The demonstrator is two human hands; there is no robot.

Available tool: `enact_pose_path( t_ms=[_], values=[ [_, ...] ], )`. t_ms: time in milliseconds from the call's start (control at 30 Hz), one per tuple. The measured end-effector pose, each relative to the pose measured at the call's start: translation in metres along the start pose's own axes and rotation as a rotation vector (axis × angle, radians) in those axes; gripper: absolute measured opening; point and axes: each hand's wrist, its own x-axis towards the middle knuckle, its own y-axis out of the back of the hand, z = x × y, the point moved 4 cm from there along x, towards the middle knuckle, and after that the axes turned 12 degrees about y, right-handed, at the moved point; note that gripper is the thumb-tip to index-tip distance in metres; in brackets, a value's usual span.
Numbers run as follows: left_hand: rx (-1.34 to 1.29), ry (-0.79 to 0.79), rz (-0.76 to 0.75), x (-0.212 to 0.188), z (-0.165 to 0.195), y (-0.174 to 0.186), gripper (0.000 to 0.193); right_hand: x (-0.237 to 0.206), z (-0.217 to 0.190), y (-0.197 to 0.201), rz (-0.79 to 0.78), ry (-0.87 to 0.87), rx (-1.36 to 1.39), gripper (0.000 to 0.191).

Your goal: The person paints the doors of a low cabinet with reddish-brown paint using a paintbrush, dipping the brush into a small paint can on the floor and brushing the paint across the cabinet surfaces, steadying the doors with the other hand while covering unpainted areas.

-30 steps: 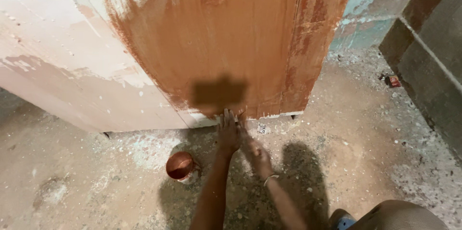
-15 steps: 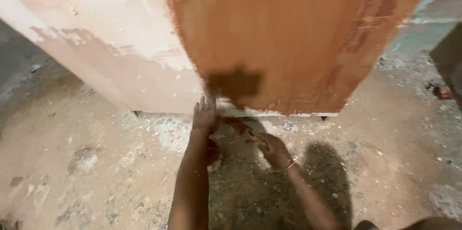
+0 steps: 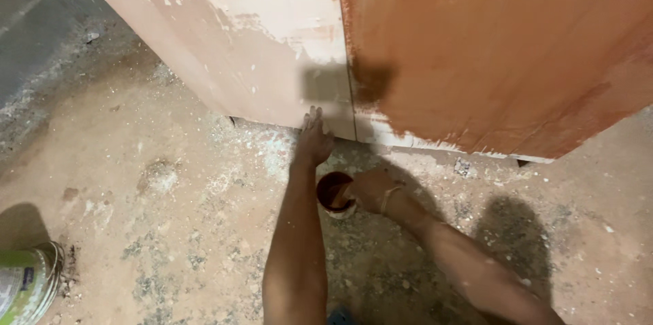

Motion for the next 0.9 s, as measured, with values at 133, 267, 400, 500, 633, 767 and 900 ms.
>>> enact_pose_path(
  t_ms=[133, 267, 400, 500, 633, 767, 900],
  values=[
    [-0.222, -0.146, 0.034, 0.012, -0.003, -0.017, 0.079, 0.034, -0.018, -0.022, -0.289, -0.067, -0.246, 0.022],
    [-0.105, -0.294, 0.088, 0.007, -0.002, -0.04, 0.085, 0.017, -0.004, -0.033, 0.02, -0.17, 0.023, 0.034],
    [0.097, -0.482, 0.267, -0.003, 0.011, -0.047, 0.058, -0.045, 0.017, -0.052, 0.498, -0.385, 0.52, 0.054],
    [-0.221, -0.296, 0.06, 0.0, 0.011, -0.049, 0.076, -0.081, 0.022, -0.095, 0.616, -0.619, 0.913, 0.052],
    [-0.24, -0.333, 0.06, -0.004, 0.021, -0.051, 0.076, -0.09, 0.019, -0.107, 1.267, -0.304, 0.775, 0.048],
    [-0.243, -0.293, -0.019, -0.003, 0.025, -0.061, 0.079, -0.08, 0.034, -0.108, 1.333, -0.464, 0.747, 0.049],
    [-0.456, -0.224, -0.13, 0.0, 0.027, -0.066, 0.078, -0.096, 0.053, -0.121, 1.358, -0.858, 0.97, 0.051]
  ],
)
